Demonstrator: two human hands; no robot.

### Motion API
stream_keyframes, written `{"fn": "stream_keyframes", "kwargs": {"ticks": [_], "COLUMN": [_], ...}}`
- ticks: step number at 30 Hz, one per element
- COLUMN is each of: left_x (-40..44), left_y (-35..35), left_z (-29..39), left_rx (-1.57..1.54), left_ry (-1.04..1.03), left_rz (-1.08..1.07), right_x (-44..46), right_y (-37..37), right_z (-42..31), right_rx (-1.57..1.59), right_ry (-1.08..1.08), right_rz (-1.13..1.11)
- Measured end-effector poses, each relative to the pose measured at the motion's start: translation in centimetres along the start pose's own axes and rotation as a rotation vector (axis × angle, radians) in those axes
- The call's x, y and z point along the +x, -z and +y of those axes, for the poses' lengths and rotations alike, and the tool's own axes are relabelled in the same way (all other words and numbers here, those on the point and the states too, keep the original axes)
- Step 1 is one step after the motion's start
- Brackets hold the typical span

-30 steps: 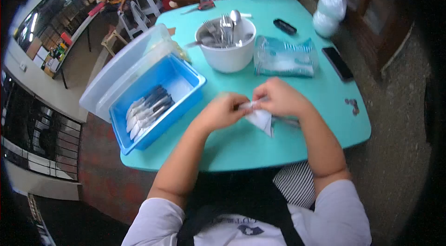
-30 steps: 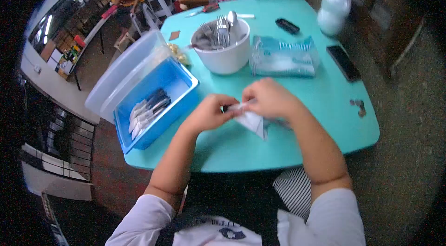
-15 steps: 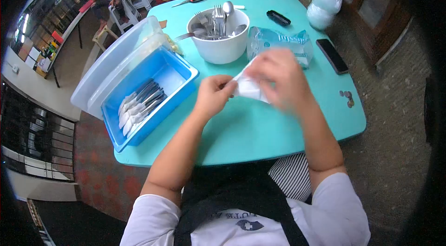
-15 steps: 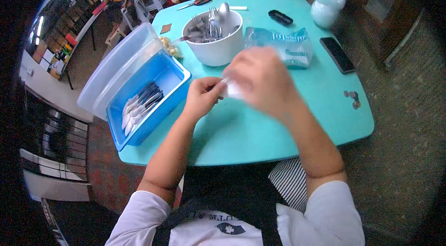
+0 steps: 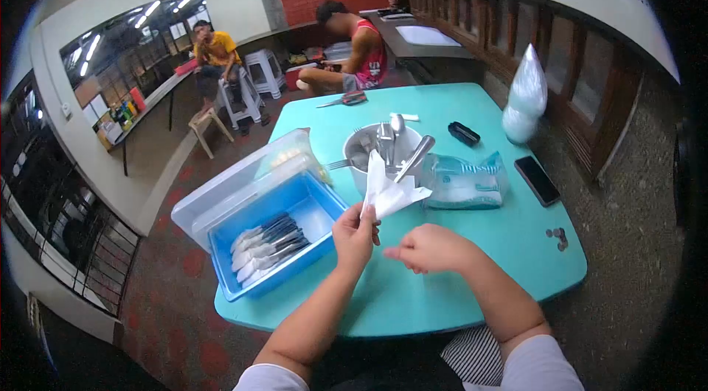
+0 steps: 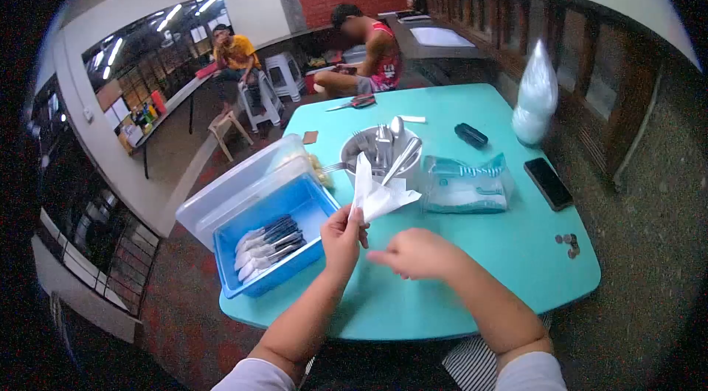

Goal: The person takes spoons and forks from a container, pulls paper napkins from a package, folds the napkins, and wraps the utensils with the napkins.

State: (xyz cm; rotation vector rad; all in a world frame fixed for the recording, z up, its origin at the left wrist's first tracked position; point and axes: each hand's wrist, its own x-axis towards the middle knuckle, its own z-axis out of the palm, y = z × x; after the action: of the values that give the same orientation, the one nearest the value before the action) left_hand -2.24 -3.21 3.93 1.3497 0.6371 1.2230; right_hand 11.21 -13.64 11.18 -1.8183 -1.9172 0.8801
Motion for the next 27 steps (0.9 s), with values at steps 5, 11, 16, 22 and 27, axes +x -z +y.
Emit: {"fn": "stream_keyframes", "kwargs": {"ticks": [5,11,16,22,27], "left_x": [-0.2,-1.9,-2.0,-1.4,-0.5], "left_y": [-0.3,-2.0,-2.2,-1.9,-0.6], "left_z": [-0.5,-0.1,-0.6,-0.2,-0.2], "left_rx": [-0.124,-0.154,0.001,0.114,0.067], "left_ry": [0.007,0.015,-0.062,-0.148,-0.125], "left_rz": [0.01,-0.02,-0.052,-0.02,0.056], "right_x": [4.8,5.2,5.5,5.7,5.1], "right_y": [-7.2,-8.6,-8.4,-6.5,-4.0], "right_z": [5.7,2.2,4.6,5.5,6.4], "right_rx": [0.711,1.248,1.402,1.532,1.399], "right_ry": [0.145,0.26,0.092,0.077,0.008], "right_rz": [0.218,0.454,0.353,0.487,0.683]}}
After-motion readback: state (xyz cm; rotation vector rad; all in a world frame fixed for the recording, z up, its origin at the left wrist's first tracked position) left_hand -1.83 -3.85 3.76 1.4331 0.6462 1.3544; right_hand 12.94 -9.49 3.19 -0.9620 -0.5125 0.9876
